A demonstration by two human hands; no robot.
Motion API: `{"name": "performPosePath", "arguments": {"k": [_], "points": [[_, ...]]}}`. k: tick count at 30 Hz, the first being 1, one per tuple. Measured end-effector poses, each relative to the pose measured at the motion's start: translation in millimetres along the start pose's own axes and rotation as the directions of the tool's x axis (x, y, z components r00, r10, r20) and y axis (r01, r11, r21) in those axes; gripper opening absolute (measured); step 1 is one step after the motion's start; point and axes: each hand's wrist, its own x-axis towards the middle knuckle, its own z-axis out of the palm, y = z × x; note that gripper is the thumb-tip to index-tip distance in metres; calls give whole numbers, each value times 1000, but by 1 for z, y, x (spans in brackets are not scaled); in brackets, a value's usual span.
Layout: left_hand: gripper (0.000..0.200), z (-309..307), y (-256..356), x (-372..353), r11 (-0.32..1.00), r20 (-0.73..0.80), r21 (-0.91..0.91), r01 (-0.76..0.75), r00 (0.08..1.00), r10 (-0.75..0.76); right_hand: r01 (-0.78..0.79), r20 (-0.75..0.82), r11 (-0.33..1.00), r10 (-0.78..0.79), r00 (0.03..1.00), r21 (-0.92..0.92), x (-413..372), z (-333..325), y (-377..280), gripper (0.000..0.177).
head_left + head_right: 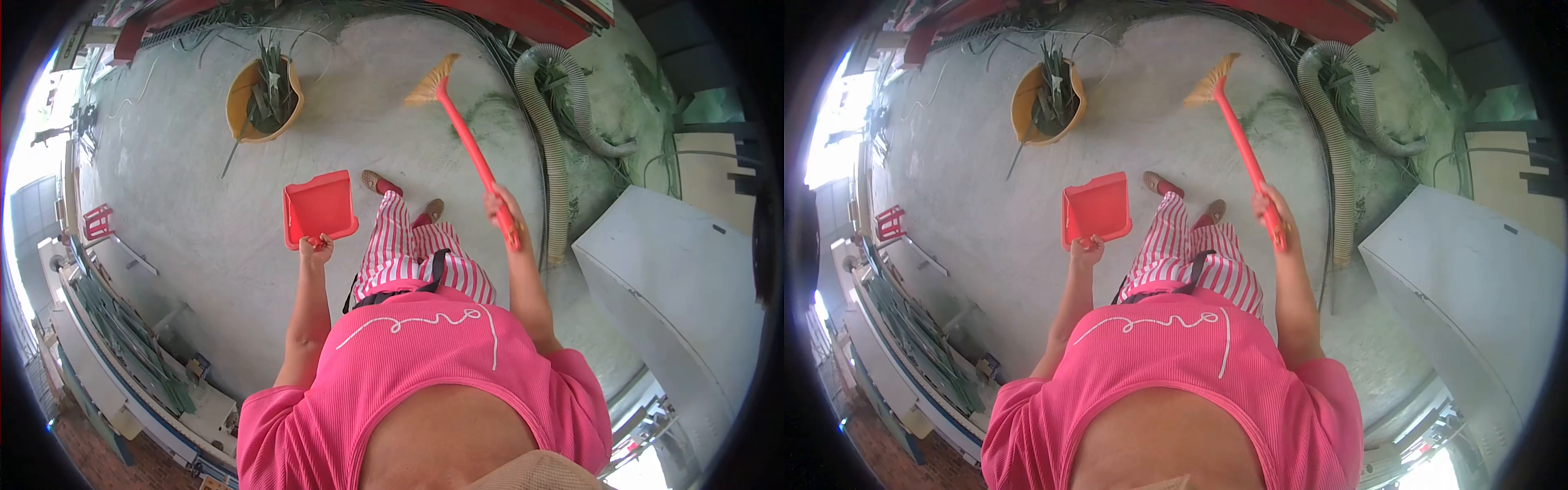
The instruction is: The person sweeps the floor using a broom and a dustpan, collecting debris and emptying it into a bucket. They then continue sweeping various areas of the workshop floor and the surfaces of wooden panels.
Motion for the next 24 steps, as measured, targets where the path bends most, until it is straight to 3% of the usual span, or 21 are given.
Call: {"name": "performPosePath", "arguments": {"k": [3, 6, 7, 10, 12, 13, 18, 21, 23, 24], "points": [[25, -5, 5, 4, 999, -17, 5, 36, 999, -36, -16, 78, 973, -2, 997, 231, 62, 15, -45, 19], [25, -15, 11, 8, 999, -8, 21, 39, 999, -39, -33, 206, 819, -105, 973, 573, 93, 7, -78, 13], [24, -21, 14, 8, 999, 6, 31, 37, 999, -37, -30, 200, 813, -107, 974, 582, 91, -1, -78, 13], [12, -32, 20, 9, 997, -14, 75, 7, 1000, -5, -159, 311, 511, -227, 923, 845, 75, -26, -70, 11], [13, -29, 14, 6, 995, -27, 99, -10, 1000, 12, -117, 314, 535, -295, 902, 837, 64, -51, -53, 10], [22, -28, 15, 2, 992, -46, 120, -38, 998, 44, -93, 292, 505, -331, 897, 858, 59, -60, -41, 9], [20, -29, 23, 27, 993, -33, 118, 15, 999, -11, -6, 187, 389, -428, 885, 921, 32, -77, -8, 7], [19, -20, 19, 30, 992, 9, 124, 18, 1000, -19, 18, 174, 422, -410, 895, 906, 13, -77, 0, 8], [20, -16, 10, 29, 992, 36, 122, 25, 999, -30, 76, 180, 628, -334, 925, 775, 2, -69, 13, 9], [12, -12, 7, 24, 992, 54, 130, 8, 998, -15, 56, 163, 632, -282, 945, 773, -10, -61, 20, 11]]}}
